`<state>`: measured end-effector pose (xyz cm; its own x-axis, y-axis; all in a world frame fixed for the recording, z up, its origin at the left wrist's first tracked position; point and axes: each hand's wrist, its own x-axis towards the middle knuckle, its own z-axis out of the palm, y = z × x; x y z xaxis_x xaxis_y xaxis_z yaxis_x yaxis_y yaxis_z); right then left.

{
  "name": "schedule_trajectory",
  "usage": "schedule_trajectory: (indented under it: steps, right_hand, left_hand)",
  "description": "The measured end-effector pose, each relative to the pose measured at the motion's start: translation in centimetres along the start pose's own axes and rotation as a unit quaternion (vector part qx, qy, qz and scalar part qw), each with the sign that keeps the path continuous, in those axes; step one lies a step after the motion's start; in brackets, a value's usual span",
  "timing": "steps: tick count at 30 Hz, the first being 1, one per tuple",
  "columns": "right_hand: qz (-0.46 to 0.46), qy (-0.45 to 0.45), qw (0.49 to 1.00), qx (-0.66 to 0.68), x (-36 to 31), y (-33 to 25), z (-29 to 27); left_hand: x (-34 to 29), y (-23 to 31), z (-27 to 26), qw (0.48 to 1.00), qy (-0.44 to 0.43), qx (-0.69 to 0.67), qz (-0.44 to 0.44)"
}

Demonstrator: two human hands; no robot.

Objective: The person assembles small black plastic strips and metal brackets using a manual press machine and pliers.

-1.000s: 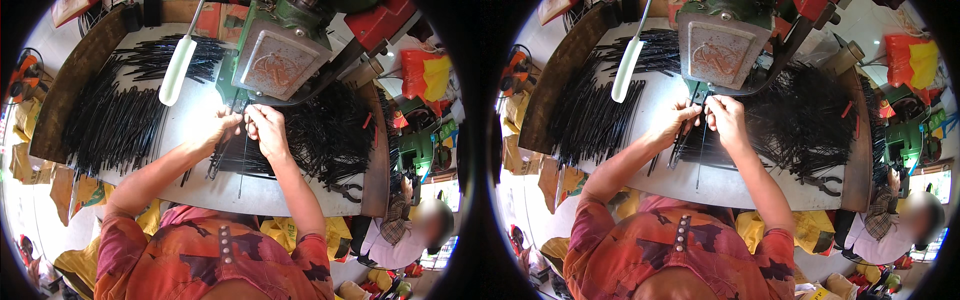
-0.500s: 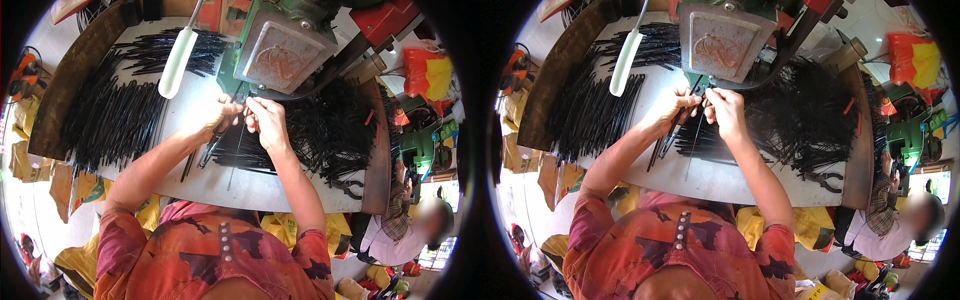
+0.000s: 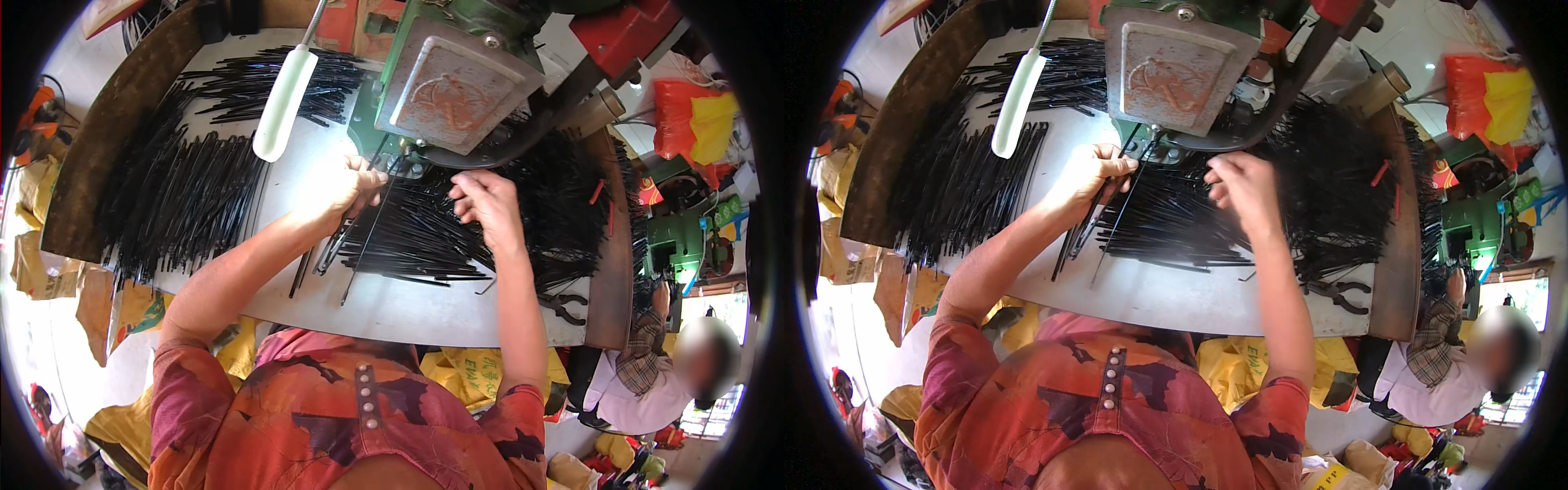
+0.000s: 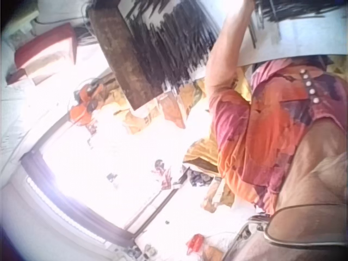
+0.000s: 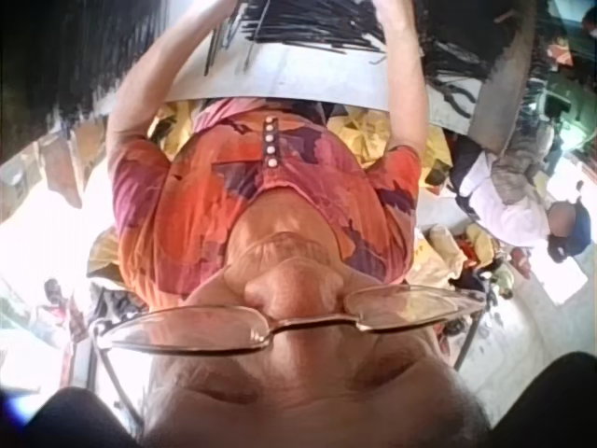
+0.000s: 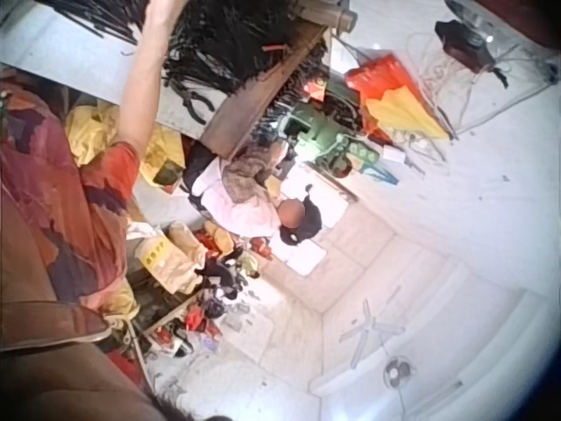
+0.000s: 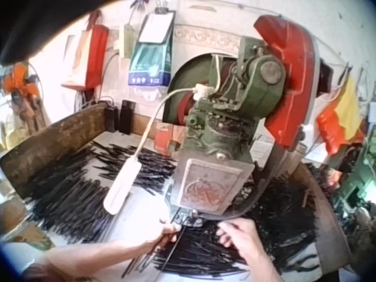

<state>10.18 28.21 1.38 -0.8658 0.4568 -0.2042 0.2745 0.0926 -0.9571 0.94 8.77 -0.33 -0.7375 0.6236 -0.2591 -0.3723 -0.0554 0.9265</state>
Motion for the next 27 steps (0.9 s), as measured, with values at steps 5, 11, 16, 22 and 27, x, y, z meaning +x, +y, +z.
schedule_trajectory:
  steps: [5,11,16,22,27]
  right_hand:
    - [-0.033,0.034,0.998,-0.045,0.0,-0.1,-3.2]
    - [-0.11,0.024,0.959,-0.259,0.2,1.3,-4.6]
    - [-0.336,0.04,0.789,-0.514,0.2,1.8,-2.6]
    - [-0.354,0.023,0.694,-0.627,0.2,1.5,-1.1]
    - [-0.313,0.048,0.715,-0.623,-0.9,1.2,-2.2]
  left_hand:
    - [-0.8,1.2,-0.9,0.997,0.024,0.071,0.002]
    - [-3.7,4.6,-8.3,0.799,0.089,0.592,0.047]
    - [-5.5,4.2,-6.3,0.648,0.139,0.736,0.139]
    - [-3.4,0.4,0.4,0.611,-0.085,0.69,0.378]
    - [-0.4,-2.2,1.4,0.594,-0.092,0.69,0.403]
